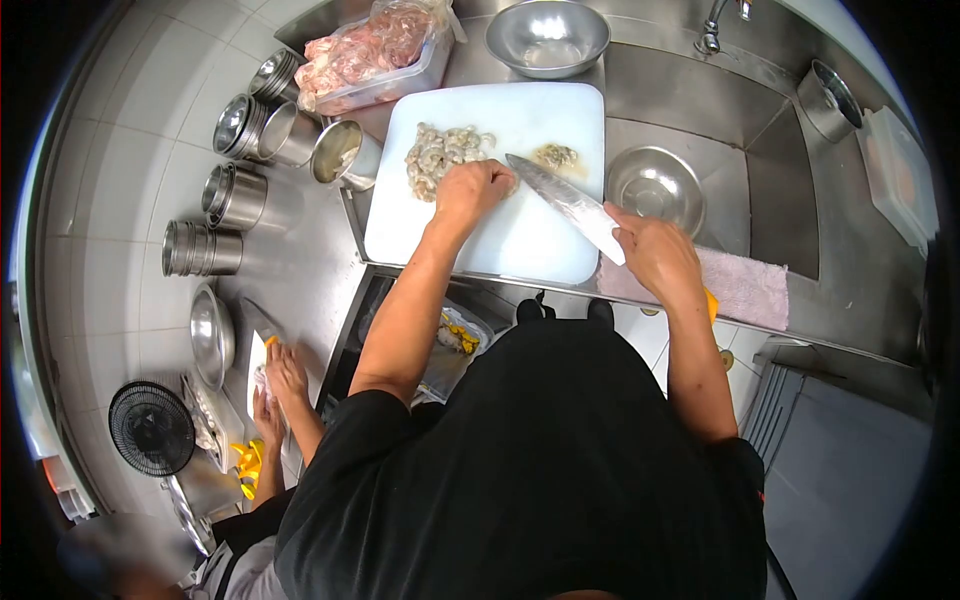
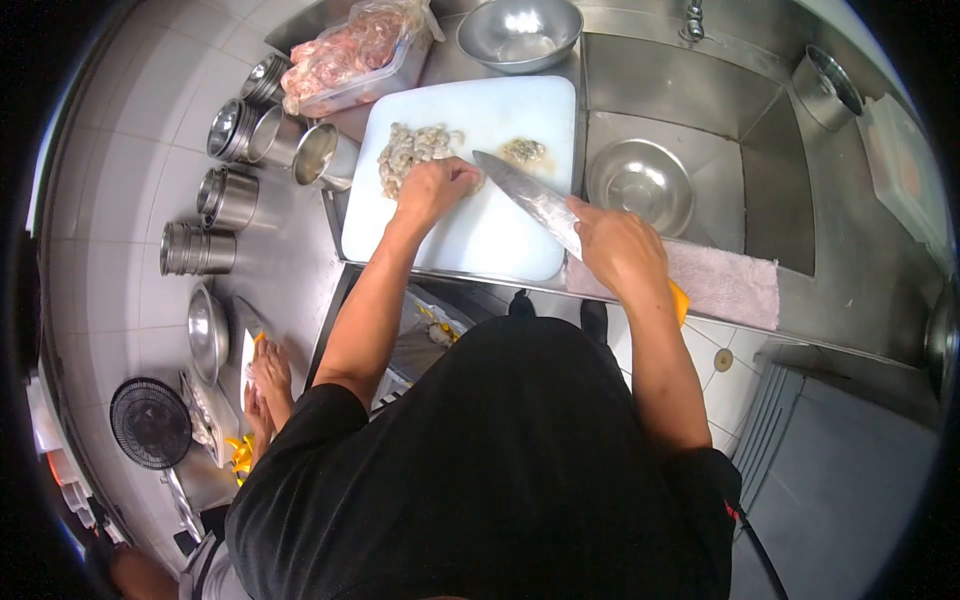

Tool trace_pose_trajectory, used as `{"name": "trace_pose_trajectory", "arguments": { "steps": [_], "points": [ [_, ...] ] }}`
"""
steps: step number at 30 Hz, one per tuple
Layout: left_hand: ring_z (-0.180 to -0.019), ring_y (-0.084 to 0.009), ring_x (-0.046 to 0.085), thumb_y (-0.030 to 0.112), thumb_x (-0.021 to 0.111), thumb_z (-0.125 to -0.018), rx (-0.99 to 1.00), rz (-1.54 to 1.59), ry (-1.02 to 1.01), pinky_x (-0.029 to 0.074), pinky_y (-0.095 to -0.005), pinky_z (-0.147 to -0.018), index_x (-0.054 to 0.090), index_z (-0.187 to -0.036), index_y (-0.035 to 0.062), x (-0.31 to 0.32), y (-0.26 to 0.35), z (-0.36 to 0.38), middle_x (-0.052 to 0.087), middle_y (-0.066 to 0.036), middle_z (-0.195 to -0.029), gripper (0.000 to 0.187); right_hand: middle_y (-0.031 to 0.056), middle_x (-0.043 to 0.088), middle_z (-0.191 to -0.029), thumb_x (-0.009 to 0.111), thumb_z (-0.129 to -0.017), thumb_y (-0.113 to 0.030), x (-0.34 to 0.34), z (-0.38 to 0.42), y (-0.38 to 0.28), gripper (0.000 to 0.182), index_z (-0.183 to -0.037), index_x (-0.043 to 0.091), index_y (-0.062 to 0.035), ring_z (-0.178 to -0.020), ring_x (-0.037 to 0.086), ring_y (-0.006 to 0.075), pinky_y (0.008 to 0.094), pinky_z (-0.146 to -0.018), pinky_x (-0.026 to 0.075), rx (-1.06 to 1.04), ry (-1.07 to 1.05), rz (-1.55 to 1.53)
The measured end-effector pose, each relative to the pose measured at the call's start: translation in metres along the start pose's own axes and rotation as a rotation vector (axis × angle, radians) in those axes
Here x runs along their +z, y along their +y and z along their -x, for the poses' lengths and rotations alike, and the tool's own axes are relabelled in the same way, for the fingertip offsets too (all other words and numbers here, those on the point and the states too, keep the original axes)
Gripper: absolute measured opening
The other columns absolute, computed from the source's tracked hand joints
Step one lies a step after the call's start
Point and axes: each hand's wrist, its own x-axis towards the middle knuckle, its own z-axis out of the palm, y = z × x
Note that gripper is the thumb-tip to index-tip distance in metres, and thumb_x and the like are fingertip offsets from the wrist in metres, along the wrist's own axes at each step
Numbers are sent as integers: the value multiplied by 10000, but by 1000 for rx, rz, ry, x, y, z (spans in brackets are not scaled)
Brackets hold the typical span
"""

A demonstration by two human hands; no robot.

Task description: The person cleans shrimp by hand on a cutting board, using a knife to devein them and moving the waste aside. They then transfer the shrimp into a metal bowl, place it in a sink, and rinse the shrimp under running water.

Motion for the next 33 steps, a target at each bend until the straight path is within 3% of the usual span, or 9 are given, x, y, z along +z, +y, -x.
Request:
{"name": "trace_pose_trajectory", "arguments": {
  "steps": [3,9,18,26,29,33],
  "points": [
    [-903,-348,718,350,654,-902,-49,-21,1,557,-437,-830,804,-1018,182,3,-2,1,758,-149,-955,252,222,713,-994,578,-974,-187,2,3,0,370,-1330,680,-179,-939,665,420,516,-846,510,-30,-2,14],
    [-917,-354,716,338,651,-901,-123,-2,17,551,-440,-849,808,-1009,187,5,2,6,759,-156,-970,243,225,707,-975,573,-965,-161,5,27,6,361,-1305,694,-151,-899,669,422,516,-805,518,-89,45,31],
    [-781,-341,729,245,614,-899,-249,195,80,561,-431,-788,758,-925,69,14,10,12,737,-134,-728,228,202,691,-876,571,-961,-153,1,64,3,357,-1292,702,-130,-816,671,397,499,-756,523,-66,-11,111],
    [-781,-311,739,228,591,-906,-275,222,55,562,-417,-788,738,-912,63,17,7,8,745,-101,-719,221,188,689,-884,585,-955,-155,-9,75,14,342,-1270,717,-139,-824,669,384,492,-759,521,-95,-18,129],
    [-776,-300,738,227,593,-900,-274,219,43,562,-409,-783,736,-918,66,15,7,8,746,-96,-717,217,185,689,-889,586,-957,-151,-15,64,7,343,-1275,715,-146,-832,671,380,490,-762,522,15,30,124],
    [-769,-288,735,227,600,-884,-273,261,30,562,-400,-780,738,-919,68,16,3,5,745,-89,-712,213,185,686,-890,583,-962,-157,-5,53,7,350,-1290,707,-149,-844,674,383,490,-770,523,-76,65,96]
  ]
}}
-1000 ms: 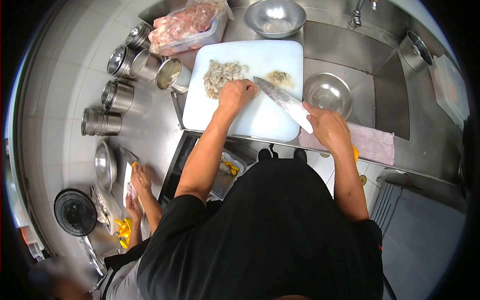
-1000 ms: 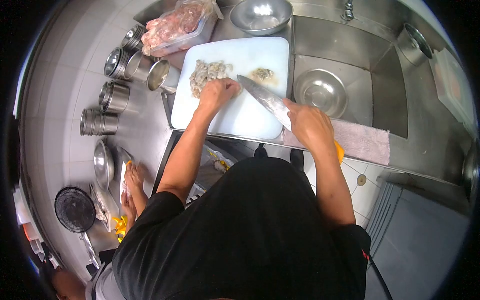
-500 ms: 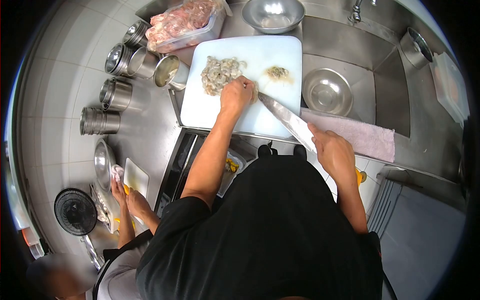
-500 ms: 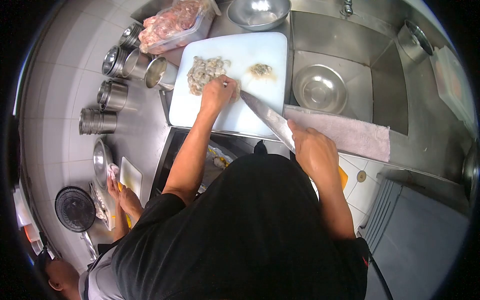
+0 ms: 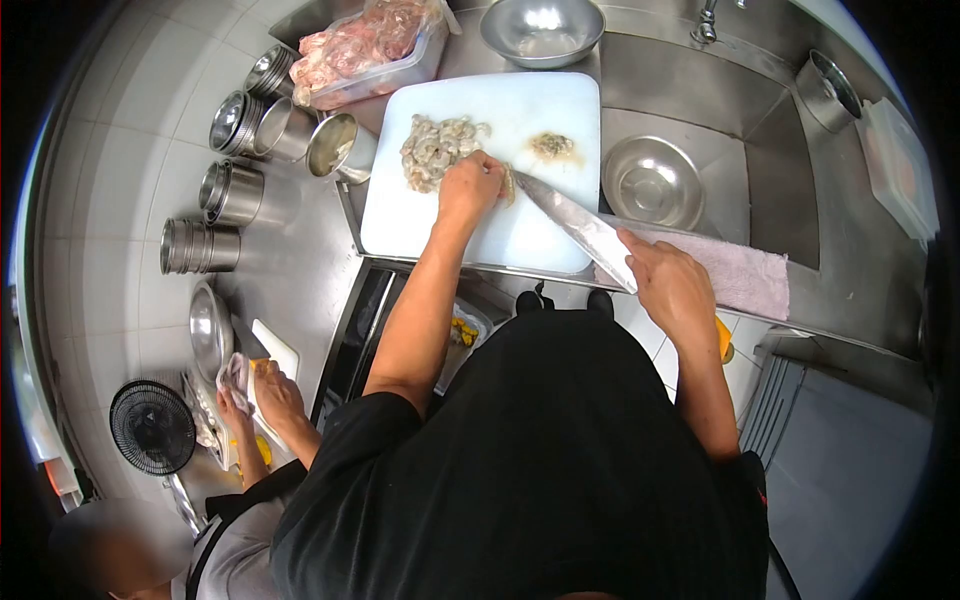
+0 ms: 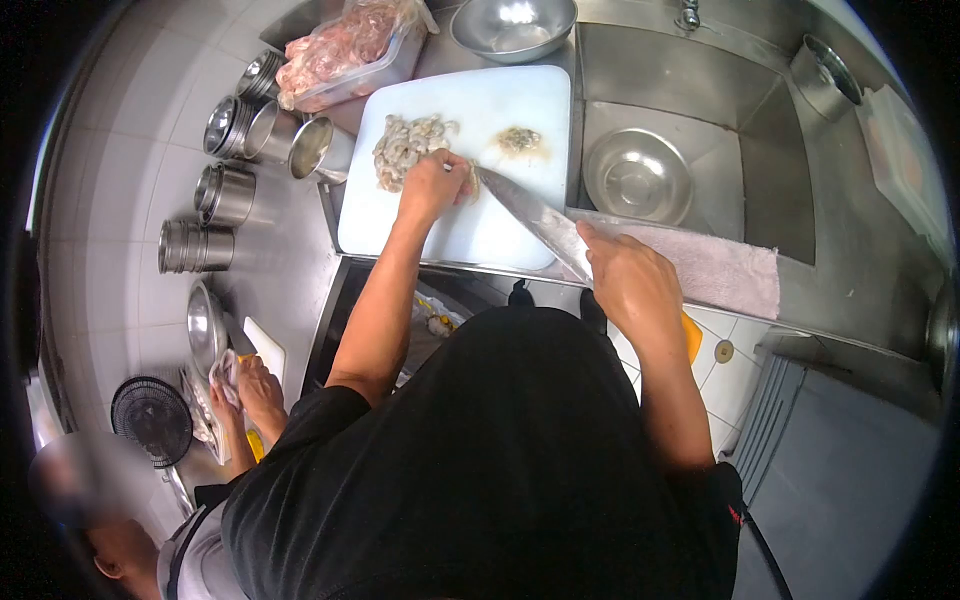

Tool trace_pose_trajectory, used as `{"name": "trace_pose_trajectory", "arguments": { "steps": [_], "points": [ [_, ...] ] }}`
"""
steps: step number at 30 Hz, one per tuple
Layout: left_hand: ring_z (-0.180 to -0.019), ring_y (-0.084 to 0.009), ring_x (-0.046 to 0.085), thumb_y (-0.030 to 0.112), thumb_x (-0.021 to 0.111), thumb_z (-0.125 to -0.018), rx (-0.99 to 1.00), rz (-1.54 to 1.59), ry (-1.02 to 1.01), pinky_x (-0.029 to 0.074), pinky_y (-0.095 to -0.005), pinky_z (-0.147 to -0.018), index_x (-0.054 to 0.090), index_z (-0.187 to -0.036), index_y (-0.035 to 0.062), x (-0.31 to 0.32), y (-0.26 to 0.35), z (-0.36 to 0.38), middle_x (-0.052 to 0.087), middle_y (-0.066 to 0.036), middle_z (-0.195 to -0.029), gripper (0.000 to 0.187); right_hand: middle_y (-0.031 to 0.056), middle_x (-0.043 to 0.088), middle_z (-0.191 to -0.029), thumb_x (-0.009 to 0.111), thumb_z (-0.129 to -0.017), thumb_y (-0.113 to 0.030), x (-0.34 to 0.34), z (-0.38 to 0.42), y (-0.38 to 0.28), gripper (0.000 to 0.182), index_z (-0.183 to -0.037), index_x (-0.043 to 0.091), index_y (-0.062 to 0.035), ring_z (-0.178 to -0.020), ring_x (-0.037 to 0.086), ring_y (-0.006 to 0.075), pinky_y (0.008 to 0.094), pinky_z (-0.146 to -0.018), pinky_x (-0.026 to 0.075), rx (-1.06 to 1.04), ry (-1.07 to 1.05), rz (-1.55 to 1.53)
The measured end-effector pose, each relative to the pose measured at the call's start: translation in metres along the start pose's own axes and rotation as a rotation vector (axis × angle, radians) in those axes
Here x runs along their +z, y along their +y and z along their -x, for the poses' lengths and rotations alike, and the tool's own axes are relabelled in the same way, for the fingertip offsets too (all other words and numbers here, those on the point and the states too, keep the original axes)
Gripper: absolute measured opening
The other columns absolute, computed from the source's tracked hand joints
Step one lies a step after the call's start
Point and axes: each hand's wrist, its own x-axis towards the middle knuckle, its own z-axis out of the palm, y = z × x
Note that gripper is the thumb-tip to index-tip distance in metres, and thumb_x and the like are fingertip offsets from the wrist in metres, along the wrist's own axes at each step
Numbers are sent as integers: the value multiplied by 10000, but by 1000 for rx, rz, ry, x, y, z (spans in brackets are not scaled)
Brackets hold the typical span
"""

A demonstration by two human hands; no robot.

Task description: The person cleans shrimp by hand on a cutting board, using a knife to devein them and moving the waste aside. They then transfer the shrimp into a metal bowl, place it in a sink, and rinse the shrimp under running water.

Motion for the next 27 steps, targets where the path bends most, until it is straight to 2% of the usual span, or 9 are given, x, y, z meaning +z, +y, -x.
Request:
{"name": "trace_pose_trajectory", "arguments": {
  "steps": [6,9,12,15,18,21,24,26,27],
  "points": [
    [-790,-288,735,234,605,-873,10,-42,-11,561,-401,-799,741,-915,70,-1,-1,0,744,-88,-713,217,192,681,-889,587,-963,-169,-1,-5,-2,356,-1301,699,-148,-848,661,394,492,-774,514,33,-8,37],
    [-845,-315,731,234,607,-876,18,-71,-18,560,-421,-813,739,-952,82,0,-2,-3,755,-118,-795,215,196,664,-855,587,-972,-186,6,-8,0,348,-1299,700,-145,-812,638,403,490,-759,496,4,15,-6],
    [-898,-350,718,213,616,-878,125,-247,100,559,-441,-823,728,-996,90,4,2,1,751,-151,-887,203,200,664,-854,581,-971,-185,8,-11,1,352,-1300,700,-147,-809,638,404,492,-758,496,20,3,6],
    [-882,-326,706,171,645,-896,392,-182,103,554,-400,-814,701,-1025,66,8,1,-1,731,-166,-936,176,200,676,-875,576,-964,-166,5,-10,-4,364,-1308,694,-148,-830,651,400,494,-769,506,16,-16,42],
    [-854,-269,701,134,658,-884,381,-137,6,555,-381,-805,689,-997,53,9,6,2,710,-149,-905,143,197,699,-919,569,-952,-133,3,-12,-6,387,-1322,682,-146,-874,676,392,495,-790,526,19,-43,83],
    [-829,-193,668,109,648,-911,212,114,-40,549,-336,-785,668,-1007,77,-1,7,12,691,-67,-912,103,199,705,-933,574,-952,-136,6,-11,-6,381,-1316,689,-152,-885,678,391,491,-799,527,44,-50,76],
    [-831,-109,619,111,640,-953,408,508,163,520,-279,-719,650,-1038,122,-7,-49,-16,657,7,-947,86,196,712,-962,586,-954,-148,10,-8,-5,380,-1319,691,-170,-905,679,390,487,-818,524,87,-55,0],
    [-826,-79,617,127,635,-982,291,720,138,480,-238,-660,640,-1076,154,-49,-64,-24,658,32,-989,97,193,715,-985,596,-954,-157,17,-8,3,383,-1324,690,-183,-921,678,390,482,-834,520,99,-62,-61],
    [-821,-54,611,128,644,-982,349,707,258,452,-222,-627,644,-1066,146,-67,-70,-30,661,24,-974,86,193,714,-987,600,-954,-157,21,-8,8,385,-1328,688,-187,-925,676,391,481,-838,517,127,-64,-134]
  ]
}}
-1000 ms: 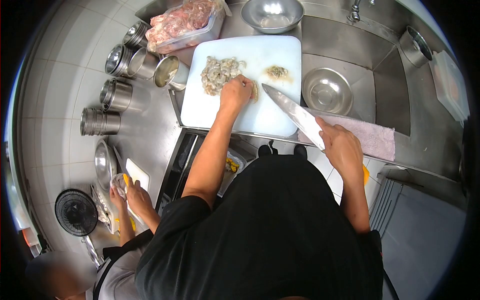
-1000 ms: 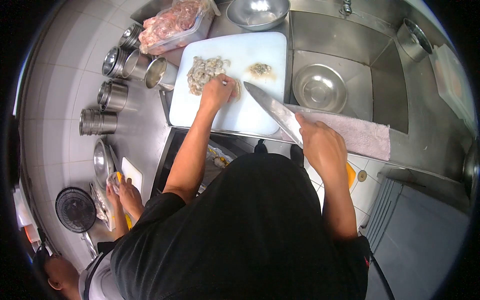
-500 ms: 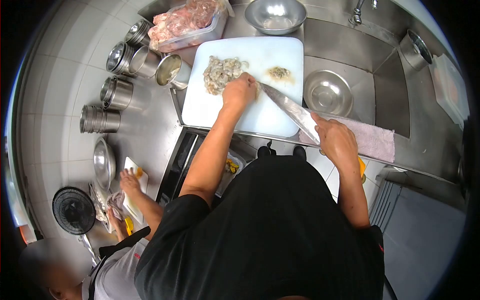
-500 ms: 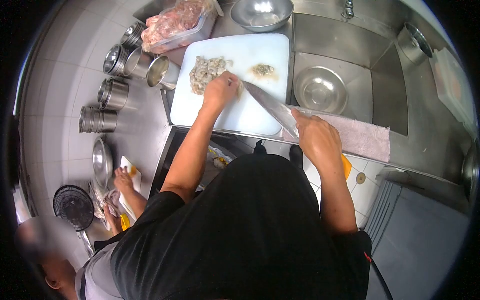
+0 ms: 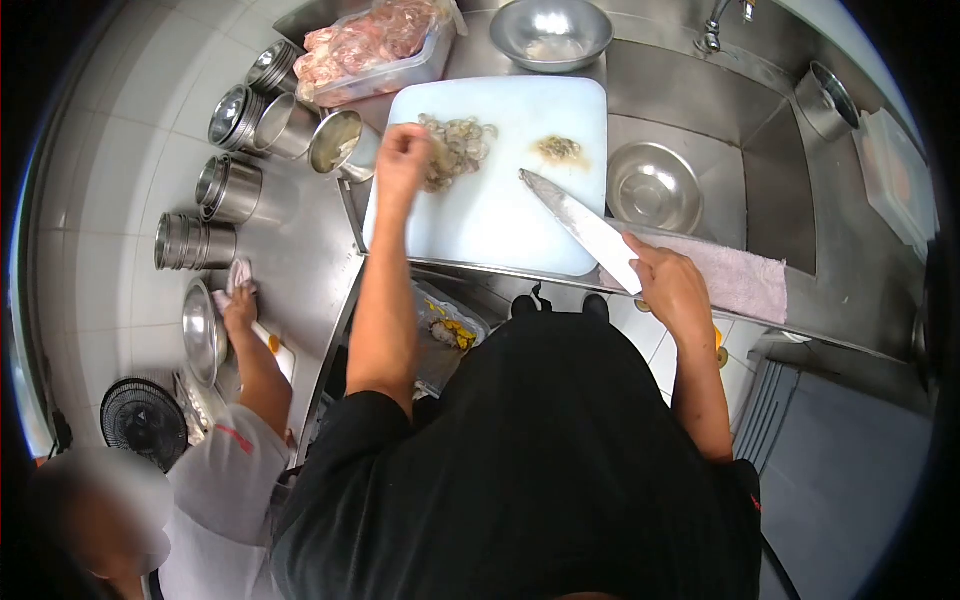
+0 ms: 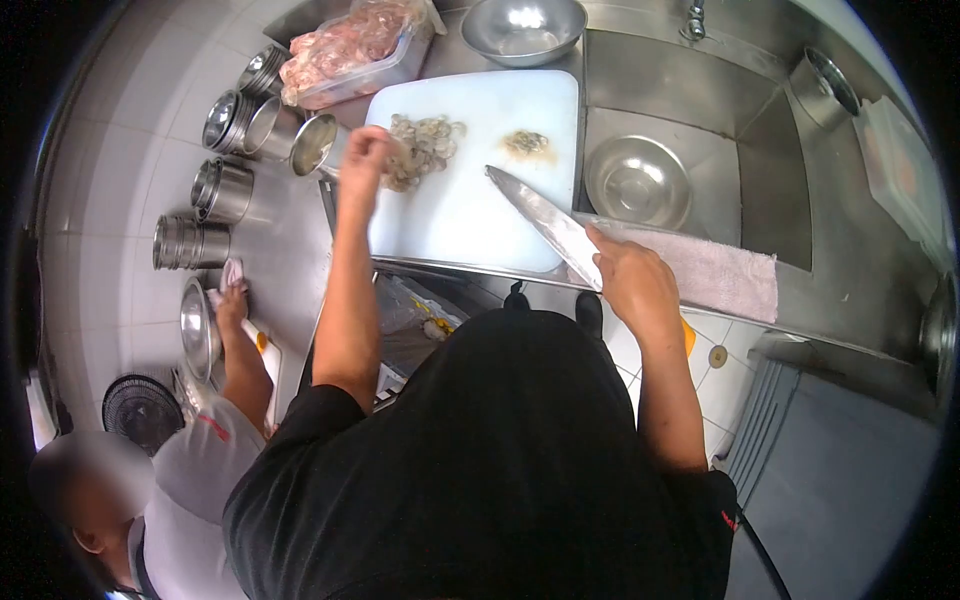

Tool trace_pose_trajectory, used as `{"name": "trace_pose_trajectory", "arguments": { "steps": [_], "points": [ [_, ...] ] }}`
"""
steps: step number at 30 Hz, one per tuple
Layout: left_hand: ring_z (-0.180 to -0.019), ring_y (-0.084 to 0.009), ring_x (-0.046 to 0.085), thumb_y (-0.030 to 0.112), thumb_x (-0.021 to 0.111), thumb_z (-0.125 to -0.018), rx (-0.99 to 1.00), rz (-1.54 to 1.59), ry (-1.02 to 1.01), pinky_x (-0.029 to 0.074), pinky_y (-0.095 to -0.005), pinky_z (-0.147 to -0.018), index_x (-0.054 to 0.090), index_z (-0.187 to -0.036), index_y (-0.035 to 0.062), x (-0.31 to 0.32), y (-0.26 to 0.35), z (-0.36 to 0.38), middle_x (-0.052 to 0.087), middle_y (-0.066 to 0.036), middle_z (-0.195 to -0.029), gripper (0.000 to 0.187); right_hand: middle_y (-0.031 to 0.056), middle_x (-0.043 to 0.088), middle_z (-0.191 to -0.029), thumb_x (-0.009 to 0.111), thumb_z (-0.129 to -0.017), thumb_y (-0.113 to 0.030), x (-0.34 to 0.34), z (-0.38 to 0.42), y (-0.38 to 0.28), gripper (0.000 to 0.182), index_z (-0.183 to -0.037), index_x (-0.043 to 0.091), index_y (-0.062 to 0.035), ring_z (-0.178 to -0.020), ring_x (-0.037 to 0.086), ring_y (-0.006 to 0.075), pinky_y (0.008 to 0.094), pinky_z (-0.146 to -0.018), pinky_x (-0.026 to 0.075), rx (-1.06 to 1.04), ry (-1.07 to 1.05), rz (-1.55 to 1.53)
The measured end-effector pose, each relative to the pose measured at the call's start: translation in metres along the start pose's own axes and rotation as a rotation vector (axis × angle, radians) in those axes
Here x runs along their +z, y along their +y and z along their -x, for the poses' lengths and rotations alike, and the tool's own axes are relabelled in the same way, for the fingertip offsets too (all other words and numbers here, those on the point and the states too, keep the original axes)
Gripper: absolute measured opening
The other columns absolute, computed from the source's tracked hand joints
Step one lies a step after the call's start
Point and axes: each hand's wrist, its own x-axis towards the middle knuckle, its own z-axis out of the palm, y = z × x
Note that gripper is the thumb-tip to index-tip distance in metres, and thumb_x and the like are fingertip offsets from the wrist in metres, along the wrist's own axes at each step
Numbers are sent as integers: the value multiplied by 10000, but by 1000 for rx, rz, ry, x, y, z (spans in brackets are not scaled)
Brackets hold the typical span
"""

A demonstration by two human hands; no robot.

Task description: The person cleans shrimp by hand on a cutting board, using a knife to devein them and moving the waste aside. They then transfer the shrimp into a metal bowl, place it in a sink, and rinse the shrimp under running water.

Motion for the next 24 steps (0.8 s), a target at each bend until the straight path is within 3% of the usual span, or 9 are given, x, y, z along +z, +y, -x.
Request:
{"name": "trace_pose_trajectory", "arguments": {
  "steps": [1,3,6,9,12,14,18,19,24],
  "points": [
    [-805,-77,588,99,659,-976,-17,0,69,497,-242,-738,643,-1062,67,-20,7,-14,653,2,-927,93,193,714,-989,604,-954,-158,3,-1,6,389,-1333,685,-192,-929,674,391,479,-842,514,25,-4,-73],
    [-800,-137,637,190,667,-971,51,-218,165,518,-290,-754,669,-1055,63,-73,-14,-50,685,-30,-896,152,194,712,-995,610,-952,-156,1,-1,12,391,-1334,683,-190,-935,672,391,476,-846,510,57,-2,-135],
    [-872,-252,705,264,685,-929,-43,-814,325,546,-364,-819,708,-1077,64,-103,15,-60,742,-109,-967,250,191,710,-996,616,-944,-148,-11,2,12,383,-1319,688,-167,-934,669,386,472,-840,508,23,63,-43],
    [-989,-339,705,300,696,-880,-236,-1126,116,544,-418,-903,744,-1099,81,-120,13,-66,749,-156,-1061,313,158,699,-931,626,-928,-143,-23,10,4,342,-1259,709,-119,-887,666,363,466,-798,516,-73,192,141],
    [-1022,-354,691,265,693,-877,269,-1121,59,536,-434,-936,763,-1103,103,-86,13,-53,750,-140,-1088,286,141,683,-869,614,-914,-112,-26,13,-12,332,-1227,724,-118,-847,663,350,460,-755,525,-179,188,179],
    [-1039,-344,683,246,683,-880,390,-956,-113,530,-438,-947,762,-1105,104,-40,8,-44,751,-132,-1088,277,141,681,-852,602,-903,-93,-19,10,-21,342,-1218,731,-125,-834,663,347,456,-735,529,-309,179,224],
    [-1036,-309,658,241,720,-858,627,-1195,-446,527,-416,-947,754,-1094,115,36,6,-16,735,-116,-1116,270,144,683,-829,568,-887,-67,-7,-7,-28,371,-1209,740,-130,-822,664,347,458,-716,535,-359,149,298],
    [-1010,-325,648,249,728,-838,488,-1311,-352,527,-424,-938,755,-1051,126,47,1,-12,728,-104,-1108,247,146,684,-830,563,-889,-71,-6,-13,-26,370,-1209,740,-129,-825,666,348,458,-718,536,-342,168,308],
    [-1007,-335,637,237,727,-821,426,-1327,-347,528,-440,-924,764,-1023,137,55,3,-14,720,-98,-1063,229,153,690,-842,544,-897,-83,-12,-31,-13,370,-1210,739,-120,-847,675,354,464,-729,541,-235,257,297]
  ]
}}
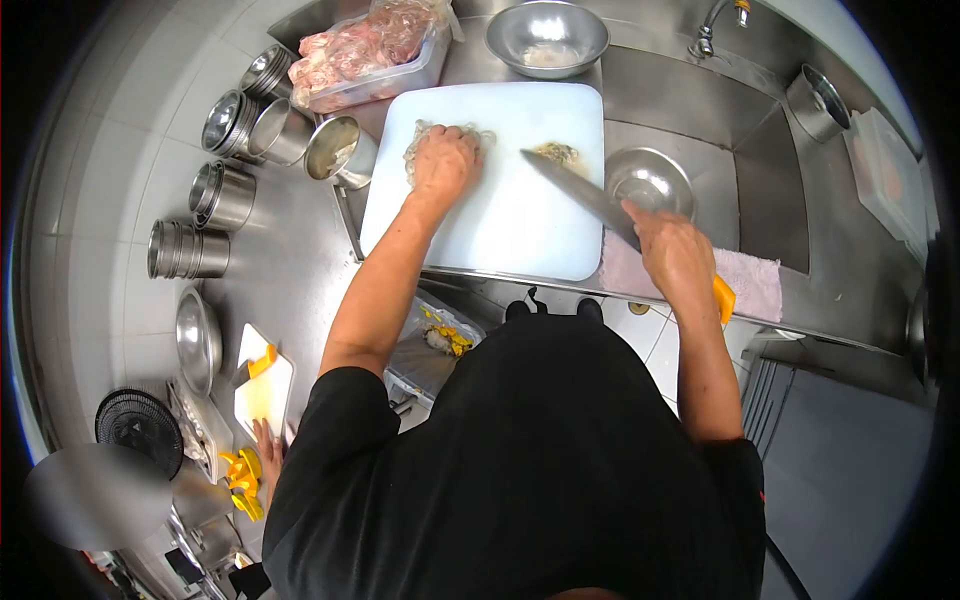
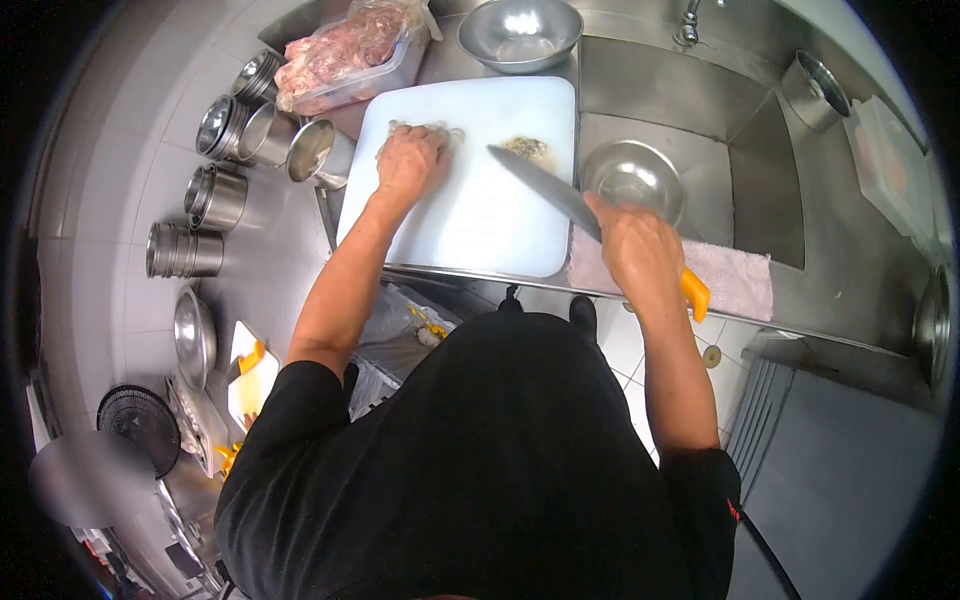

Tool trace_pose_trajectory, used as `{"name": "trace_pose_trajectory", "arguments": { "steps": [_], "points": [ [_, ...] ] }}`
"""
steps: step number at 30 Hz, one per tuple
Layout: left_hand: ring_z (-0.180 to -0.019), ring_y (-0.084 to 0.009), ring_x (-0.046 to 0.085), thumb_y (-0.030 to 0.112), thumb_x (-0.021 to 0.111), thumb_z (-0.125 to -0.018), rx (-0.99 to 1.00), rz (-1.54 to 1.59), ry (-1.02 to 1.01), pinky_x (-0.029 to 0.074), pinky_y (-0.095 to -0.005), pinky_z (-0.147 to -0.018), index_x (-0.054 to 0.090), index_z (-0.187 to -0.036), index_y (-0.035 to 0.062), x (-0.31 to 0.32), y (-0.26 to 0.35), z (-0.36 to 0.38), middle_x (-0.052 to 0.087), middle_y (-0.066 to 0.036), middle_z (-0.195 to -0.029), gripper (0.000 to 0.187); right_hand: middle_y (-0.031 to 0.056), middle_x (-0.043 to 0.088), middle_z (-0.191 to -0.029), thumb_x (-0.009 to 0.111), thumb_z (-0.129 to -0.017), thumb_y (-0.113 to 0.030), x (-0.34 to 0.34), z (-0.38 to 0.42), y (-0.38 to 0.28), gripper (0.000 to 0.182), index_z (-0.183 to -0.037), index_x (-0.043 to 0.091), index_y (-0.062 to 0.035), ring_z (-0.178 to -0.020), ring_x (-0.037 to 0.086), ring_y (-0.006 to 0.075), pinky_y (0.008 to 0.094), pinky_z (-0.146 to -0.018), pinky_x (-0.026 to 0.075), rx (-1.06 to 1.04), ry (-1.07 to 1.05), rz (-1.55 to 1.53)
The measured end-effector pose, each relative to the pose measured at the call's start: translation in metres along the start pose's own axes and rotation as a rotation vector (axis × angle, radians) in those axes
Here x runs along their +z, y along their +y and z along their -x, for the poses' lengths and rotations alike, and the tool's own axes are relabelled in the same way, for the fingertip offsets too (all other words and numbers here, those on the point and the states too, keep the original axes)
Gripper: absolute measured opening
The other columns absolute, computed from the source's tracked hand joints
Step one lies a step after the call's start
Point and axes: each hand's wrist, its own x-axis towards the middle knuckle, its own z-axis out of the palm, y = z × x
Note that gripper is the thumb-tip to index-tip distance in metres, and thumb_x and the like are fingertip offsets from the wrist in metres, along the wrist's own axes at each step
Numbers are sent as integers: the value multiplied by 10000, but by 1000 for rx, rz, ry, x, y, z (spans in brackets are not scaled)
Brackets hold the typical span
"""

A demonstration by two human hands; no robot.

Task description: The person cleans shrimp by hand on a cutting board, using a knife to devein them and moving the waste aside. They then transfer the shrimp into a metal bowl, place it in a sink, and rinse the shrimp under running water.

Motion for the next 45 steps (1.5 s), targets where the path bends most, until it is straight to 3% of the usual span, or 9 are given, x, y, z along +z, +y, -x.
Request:
{"name": "trace_pose_trajectory", "arguments": {
  "steps": [3,7,13,16,22,28,35,38,45],
  "points": [
    [-995,-336,631,226,723,-823,72,93,28,519,-441,-922,774,-994,136,-2,0,6,714,-100,-1028,199,156,689,-849,541,-912,-93,-7,4,2,368,-1226,730,-126,-853,677,360,468,-745,540,9,68,31],
    [-965,-337,625,217,720,-829,152,225,97,505,-442,-915,784,-935,130,-4,3,19,707,-109,-982,151,160,687,-878,534,-943,-119,-14,19,-1,358,-1252,713,-133,-852,674,369,474,-767,534,24,-66,-88],
    [-961,-336,641,217,718,-826,52,300,77,522,-418,-902,790,-905,121,-17,23,25,718,-111,-948,143,186,690,-924,566,-956,-141,-10,12,9,342,-1267,709,-134,-885,673,380,482,-794,527,119,-86,-62],
    [-963,-344,679,256,691,-877,-241,472,-238,529,-437,-888,790,-964,92,-30,36,24,743,-147,-974,210,210,696,-966,579,-958,-153,-16,8,5,352,-1286,705,-147,-919,667,398,494,-826,517,138,-103,-148],
    [-874,-321,727,324,679,-931,-346,679,-172,551,-412,-825,777,-1054,91,-28,32,25,755,-168,-928,281,231,701,-1009,577,-963,-173,-2,-4,1,374,-1320,689,-177,-947,654,427,511,-877,501,164,-207,-259],
    [-835,-335,725,324,679,-911,-235,523,-210,551,-427,-789,777,-1028,89,-21,45,22,751,-165,-886,281,227,709,-1002,575,-962,-174,0,-17,-7,373,-1317,691,-176,-978,662,425,514,-881,507,161,-249,-284],
    [-810,-345,723,303,664,-877,-304,481,-229,550,-429,-778,782,-961,66,-10,41,17,747,-180,-867,277,235,708,-979,606,-953,-170,6,-11,-6,357,-1296,703,-151,-919,666,431,485,-836,503,146,-247,-267],
    [-873,-357,720,285,651,-864,-356,541,-261,559,-442,-825,790,-967,121,-13,43,17,748,-174,-902,238,233,698,-961,579,-966,-174,3,-3,-5,365,-1312,697,-171,-906,663,424,508,-826,505,134,-250,-253],
    [-860,-309,733,313,677,-878,-410,580,-226,549,-405,-806,772,-990,44,-12,48,24,757,-178,-901,307,228,697,-965,567,-973,-179,2,-2,1,365,-1316,693,-164,-910,662,416,514,-832,503,162,-258,-242]
  ]
}}
